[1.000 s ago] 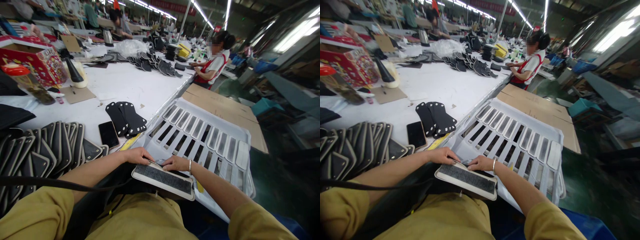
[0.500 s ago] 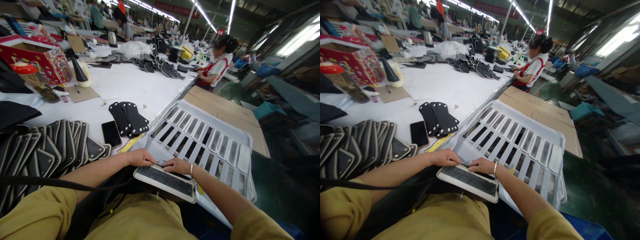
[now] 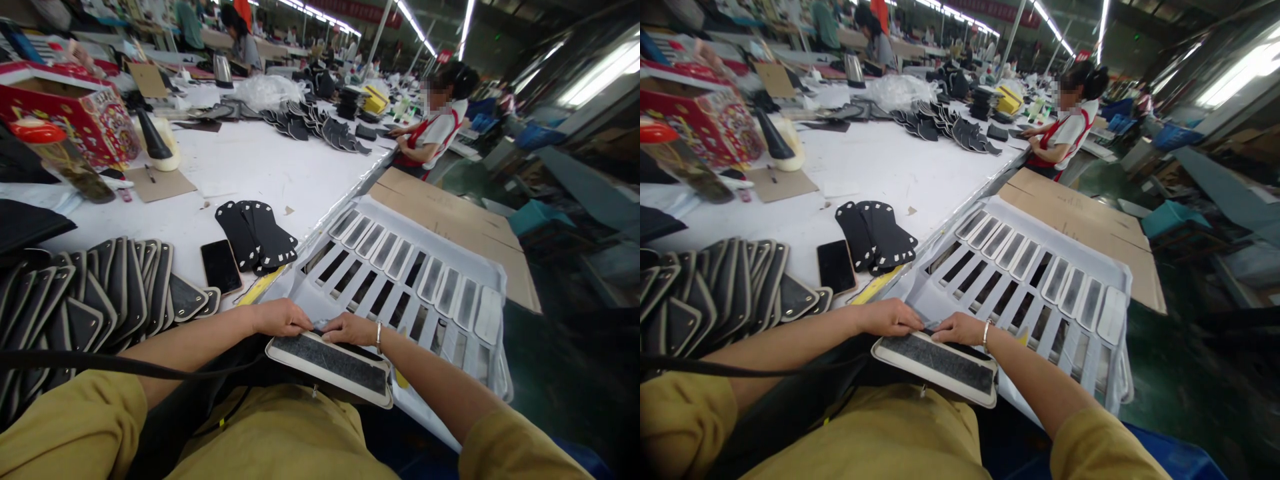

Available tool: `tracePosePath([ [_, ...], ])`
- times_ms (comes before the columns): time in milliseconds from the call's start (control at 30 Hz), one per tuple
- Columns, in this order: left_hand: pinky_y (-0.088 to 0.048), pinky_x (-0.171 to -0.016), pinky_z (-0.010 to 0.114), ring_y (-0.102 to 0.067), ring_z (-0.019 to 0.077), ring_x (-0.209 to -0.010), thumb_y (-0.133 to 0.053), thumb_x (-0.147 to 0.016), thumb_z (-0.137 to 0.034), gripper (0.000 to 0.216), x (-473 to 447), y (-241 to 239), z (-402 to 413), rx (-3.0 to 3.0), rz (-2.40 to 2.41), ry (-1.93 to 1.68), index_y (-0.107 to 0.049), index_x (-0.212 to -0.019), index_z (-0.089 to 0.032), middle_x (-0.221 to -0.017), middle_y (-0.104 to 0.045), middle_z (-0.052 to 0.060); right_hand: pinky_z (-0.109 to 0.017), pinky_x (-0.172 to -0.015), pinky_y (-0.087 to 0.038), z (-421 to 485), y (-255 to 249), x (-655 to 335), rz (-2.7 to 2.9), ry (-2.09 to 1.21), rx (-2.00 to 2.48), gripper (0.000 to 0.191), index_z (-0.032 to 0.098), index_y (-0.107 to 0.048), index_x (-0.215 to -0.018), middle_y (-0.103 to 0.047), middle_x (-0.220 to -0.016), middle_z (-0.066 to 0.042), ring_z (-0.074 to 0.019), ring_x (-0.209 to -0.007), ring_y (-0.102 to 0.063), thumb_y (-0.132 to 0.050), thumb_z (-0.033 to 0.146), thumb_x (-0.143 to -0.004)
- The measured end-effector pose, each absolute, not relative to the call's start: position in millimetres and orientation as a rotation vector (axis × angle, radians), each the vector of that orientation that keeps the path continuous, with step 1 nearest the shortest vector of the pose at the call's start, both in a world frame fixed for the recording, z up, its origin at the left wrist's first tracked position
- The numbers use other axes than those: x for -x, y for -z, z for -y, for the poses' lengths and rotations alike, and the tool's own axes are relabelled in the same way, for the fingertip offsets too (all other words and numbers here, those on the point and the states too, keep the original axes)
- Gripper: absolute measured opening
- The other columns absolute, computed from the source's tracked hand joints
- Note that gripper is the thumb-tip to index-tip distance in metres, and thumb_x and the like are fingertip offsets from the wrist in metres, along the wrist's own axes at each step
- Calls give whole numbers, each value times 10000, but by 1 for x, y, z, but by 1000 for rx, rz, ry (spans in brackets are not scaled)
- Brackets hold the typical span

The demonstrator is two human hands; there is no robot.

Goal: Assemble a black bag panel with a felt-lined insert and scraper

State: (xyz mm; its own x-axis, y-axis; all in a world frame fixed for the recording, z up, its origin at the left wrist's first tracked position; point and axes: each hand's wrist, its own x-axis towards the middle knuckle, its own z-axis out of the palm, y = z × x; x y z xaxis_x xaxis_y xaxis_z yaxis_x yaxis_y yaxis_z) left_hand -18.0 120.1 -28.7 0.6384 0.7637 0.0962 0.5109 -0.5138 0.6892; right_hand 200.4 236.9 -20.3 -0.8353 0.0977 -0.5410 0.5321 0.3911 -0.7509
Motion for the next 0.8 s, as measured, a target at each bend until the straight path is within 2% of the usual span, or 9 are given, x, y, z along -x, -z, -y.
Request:
tracePosePath([
  [133,-443,-892,212,-633,176,-987,-482,-814,-102,348,15,23,-120,-2269,-974,-506,-657,-1105,-178,-1081,-682,69,-226,-595,-351,-234,21,-188,-2260,1414,-519,425,164,-719,-839,-503,-600,36,-112,-591,-431,-573,557,-765],
  [267,-455,-875,229,-639,185,-967,-481,-831,-134,332,19,18,-116,-2212,-971,-534,-658,-1110,-174,-1075,-683,81,-224,-541,-303,-233,21,-177,-2247,1398,-509,437,153,-708,-775,-414,-550,47,-99,-550,-356,-586,571,-741],
  [367,-456,-870,215,-639,168,-971,-538,-816,-170,350,32,21,-112,-1985,-1086,-575,-635,-1151,-196,-1093,-679,53,-221,-564,-325,-235,20,-175,-2222,1411,-512,459,160,-713,-840,-465,-593,41,-104,-575,-386,-579,587,-740],
  [500,-461,-859,203,-637,158,-977,-586,-798,-198,368,48,31,-109,-1702,-1181,-641,-626,-1163,-173,-1092,-679,46,-221,-619,-359,-239,20,-175,-2197,1431,-516,467,162,-717,-835,-510,-620,36,-115,-612,-433,-588,599,-732],
  [667,-479,-818,196,-663,155,-881,-595,-801,-236,243,47,36,-107,-1785,-1191,-684,-711,-1007,-180,-978,-716,38,-226,-689,-385,-241,21,-175,-2163,1447,-526,480,172,-723,-913,-580,-690,25,-135,-674,-490,-615,595,-713],
  [800,-458,-885,217,-647,161,-949,-544,-802,-143,274,45,33,-106,-2028,-1096,-716,-700,-1025,-177,-1029,-701,60,-226,-683,-382,-240,19,-174,-2159,1451,-540,469,169,-723,-879,-572,-681,25,-131,-666,-483,-610,594,-717],
])
